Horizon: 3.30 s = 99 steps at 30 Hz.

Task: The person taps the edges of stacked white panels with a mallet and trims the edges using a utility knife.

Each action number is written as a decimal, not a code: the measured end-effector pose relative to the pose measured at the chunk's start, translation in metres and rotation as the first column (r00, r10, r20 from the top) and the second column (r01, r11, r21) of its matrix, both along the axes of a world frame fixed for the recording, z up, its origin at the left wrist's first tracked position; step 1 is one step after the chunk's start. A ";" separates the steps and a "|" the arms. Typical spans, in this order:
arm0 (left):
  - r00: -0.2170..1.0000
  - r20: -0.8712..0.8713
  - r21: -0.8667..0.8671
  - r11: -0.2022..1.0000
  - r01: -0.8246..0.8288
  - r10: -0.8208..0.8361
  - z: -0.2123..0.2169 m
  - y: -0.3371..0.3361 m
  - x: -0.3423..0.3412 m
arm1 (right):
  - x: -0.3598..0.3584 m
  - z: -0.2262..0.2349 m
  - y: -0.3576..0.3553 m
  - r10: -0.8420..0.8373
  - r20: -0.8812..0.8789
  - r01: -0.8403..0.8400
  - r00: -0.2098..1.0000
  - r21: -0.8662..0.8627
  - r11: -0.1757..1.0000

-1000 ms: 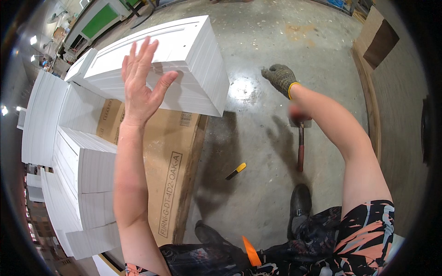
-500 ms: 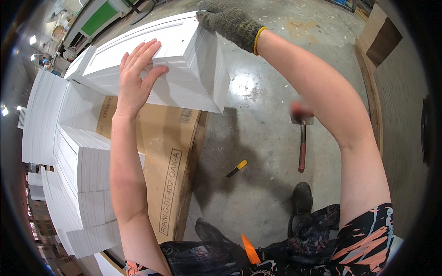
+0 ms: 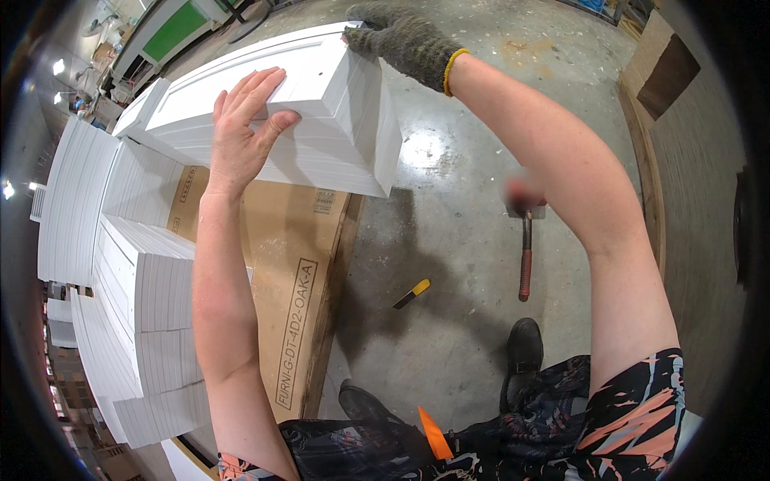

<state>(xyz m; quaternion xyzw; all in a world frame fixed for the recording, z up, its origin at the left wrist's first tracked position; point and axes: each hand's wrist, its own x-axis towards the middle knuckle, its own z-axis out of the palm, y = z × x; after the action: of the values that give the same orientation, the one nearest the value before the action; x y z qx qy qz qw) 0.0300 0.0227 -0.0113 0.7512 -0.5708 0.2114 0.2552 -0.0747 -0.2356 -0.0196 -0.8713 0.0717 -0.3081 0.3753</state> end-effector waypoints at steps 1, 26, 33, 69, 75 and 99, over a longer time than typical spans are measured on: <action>1.000 -0.004 0.000 1.000 0.002 -0.002 0.000 0.000 0.002 | -0.001 0.001 0.000 0.002 -0.023 -0.002 1.000 0.004 1.000; 1.000 0.001 -0.025 1.000 0.001 -0.001 -0.002 -0.003 0.000 | -0.045 -0.074 -0.038 -0.387 -0.258 0.376 0.885 -0.095 0.922; 1.000 -0.024 0.039 0.999 -0.015 0.016 0.003 0.004 -0.005 | -0.190 -0.210 -0.011 -0.350 -0.918 0.238 0.188 -0.303 0.923; 0.995 -0.094 0.024 0.999 -0.039 0.041 0.005 -0.002 -0.007 | -0.074 -0.031 0.065 -0.326 0.101 0.159 0.940 0.716 0.680; 0.997 -0.071 -0.004 1.000 -0.002 0.001 -0.002 -0.004 0.000 | -0.107 -0.050 0.116 -0.351 0.125 0.043 0.928 0.900 0.434; 0.995 -0.103 0.006 1.000 -0.011 0.011 0.002 -0.003 -0.006 | -0.092 -0.092 0.122 -0.335 0.099 0.209 0.937 0.611 0.763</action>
<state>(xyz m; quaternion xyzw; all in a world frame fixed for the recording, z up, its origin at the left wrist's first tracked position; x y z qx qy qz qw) 0.0238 0.0199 -0.0089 0.7651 -0.5533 0.1719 0.2810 -0.1663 -0.1134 -0.1119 -0.6547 0.2517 -0.4082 0.5843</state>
